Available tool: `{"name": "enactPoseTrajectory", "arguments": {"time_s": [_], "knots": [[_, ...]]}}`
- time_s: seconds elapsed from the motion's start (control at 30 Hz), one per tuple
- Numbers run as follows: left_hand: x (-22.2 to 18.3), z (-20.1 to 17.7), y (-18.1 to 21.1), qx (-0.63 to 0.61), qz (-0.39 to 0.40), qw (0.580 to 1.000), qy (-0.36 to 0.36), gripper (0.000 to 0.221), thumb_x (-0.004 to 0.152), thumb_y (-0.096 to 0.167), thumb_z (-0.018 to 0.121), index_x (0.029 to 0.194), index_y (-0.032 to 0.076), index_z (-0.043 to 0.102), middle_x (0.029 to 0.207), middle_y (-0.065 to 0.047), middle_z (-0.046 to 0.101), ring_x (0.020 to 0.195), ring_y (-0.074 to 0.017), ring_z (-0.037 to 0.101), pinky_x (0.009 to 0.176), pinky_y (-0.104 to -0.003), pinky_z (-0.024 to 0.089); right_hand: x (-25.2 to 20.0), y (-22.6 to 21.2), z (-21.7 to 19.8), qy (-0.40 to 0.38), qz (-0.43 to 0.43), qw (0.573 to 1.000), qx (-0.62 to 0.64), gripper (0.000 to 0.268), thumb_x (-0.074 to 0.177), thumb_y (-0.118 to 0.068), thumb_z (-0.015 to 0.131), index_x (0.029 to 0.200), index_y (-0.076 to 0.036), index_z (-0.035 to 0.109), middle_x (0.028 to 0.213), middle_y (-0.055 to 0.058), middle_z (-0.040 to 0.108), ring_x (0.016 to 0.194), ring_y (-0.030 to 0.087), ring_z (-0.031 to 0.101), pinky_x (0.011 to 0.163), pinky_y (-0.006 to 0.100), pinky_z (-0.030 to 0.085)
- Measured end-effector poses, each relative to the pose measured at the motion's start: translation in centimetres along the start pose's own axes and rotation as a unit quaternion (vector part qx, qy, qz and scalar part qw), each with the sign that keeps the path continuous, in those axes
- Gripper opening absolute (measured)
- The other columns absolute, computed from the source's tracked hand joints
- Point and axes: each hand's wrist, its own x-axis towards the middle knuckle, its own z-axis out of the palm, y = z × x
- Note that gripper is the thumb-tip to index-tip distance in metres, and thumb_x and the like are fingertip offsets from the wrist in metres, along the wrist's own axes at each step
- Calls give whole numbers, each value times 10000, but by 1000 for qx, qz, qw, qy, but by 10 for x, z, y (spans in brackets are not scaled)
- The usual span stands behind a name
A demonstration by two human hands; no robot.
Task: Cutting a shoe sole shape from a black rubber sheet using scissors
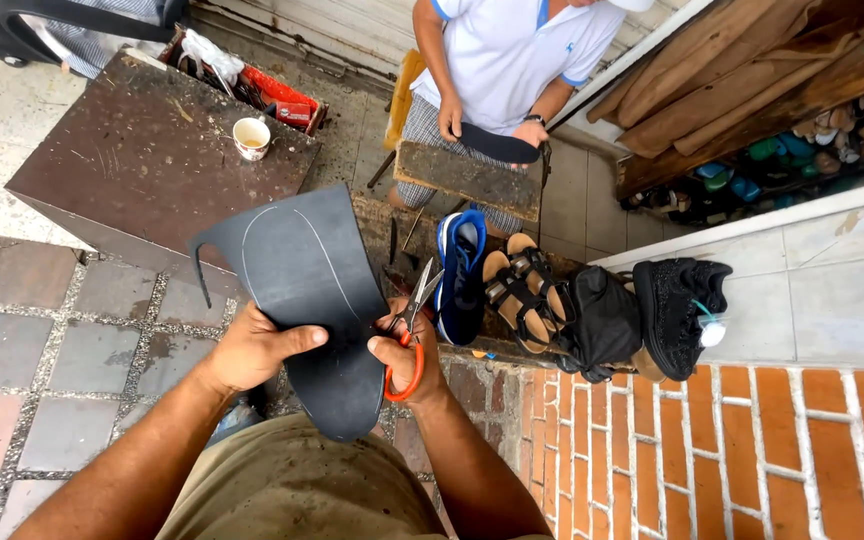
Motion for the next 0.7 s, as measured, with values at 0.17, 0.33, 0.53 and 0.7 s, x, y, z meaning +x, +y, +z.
{"name": "enactPoseTrajectory", "arguments": {"time_s": [0.17,0.33,0.53,0.7], "knots": [[7,8,22,341,0,940,13,396,838,10,750,1233,22,723,1153,-200,740,1136,-325,676,965,-532,531,-14,-39,9,19,7,980,-199,413,889,-112,802,1242,5,622,863,96,714,770,141,650,714,267,529],[36,60,53,446,-149,871,145,373,834,234,793,1162,65,738,1087,-231,724,1156,-405,661,993,-594,471,-40,-88,3,2,31,908,-418,580,920,-246,768,1427,-37,580,696,71,679,638,175,612,657,310,520],[50,69,48,393,-106,903,138,292,851,173,799,1106,40,755,1007,-230,741,1071,-361,700,918,-509,525,-80,-95,-11,8,139,921,-363,637,860,-364,824,1343,-48,555,697,69,685,589,123,592,593,284,507],[50,56,28,347,-9,937,37,292,835,-7,795,1118,40,742,997,-179,742,1029,-276,691,855,-457,553,-85,-77,-18,-24,205,957,-205,460,910,-355,783,1146,-24,568,693,142,686,525,173,641,517,307,583]]}}
